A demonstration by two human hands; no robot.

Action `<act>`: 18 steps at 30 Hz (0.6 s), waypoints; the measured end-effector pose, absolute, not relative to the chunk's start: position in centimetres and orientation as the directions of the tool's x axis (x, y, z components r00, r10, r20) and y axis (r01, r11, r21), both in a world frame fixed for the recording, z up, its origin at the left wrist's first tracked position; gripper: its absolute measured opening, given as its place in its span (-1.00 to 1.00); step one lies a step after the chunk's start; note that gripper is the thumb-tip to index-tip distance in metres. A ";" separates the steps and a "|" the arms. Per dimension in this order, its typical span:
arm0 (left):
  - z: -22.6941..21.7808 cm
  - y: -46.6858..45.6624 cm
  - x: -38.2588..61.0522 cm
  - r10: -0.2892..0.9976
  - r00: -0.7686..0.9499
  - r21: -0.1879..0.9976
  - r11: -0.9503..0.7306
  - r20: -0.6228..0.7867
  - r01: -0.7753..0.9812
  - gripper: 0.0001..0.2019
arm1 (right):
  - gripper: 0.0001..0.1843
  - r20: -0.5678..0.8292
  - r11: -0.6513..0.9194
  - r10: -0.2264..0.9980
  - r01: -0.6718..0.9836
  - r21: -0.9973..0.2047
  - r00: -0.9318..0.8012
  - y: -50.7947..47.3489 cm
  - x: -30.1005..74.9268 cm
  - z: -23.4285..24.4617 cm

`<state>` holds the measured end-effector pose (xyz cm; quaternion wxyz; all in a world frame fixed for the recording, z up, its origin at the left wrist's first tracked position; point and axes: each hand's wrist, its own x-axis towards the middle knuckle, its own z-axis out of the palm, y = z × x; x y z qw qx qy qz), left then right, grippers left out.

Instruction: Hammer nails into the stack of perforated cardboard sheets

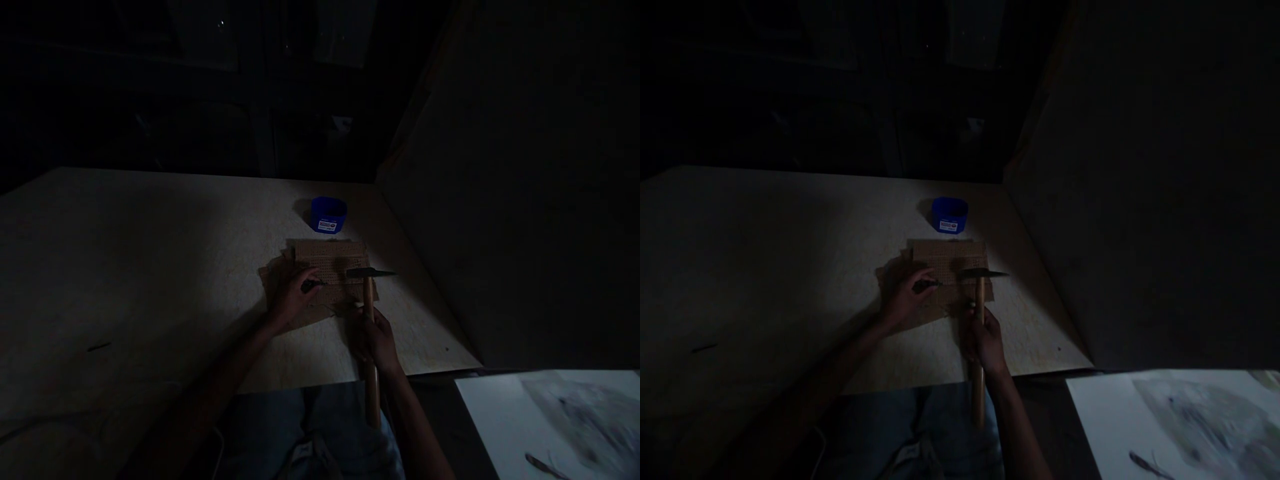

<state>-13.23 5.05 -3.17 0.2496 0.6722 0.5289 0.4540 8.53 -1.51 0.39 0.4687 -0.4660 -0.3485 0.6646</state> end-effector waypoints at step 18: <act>1.5 -0.3 -17.9 0.895 -0.102 0.795 -0.328 0.434 0.510 -0.54 | -0.66 -0.225 -0.263 0.965 -0.543 -0.797 -0.137 -1.3 9.6 -0.4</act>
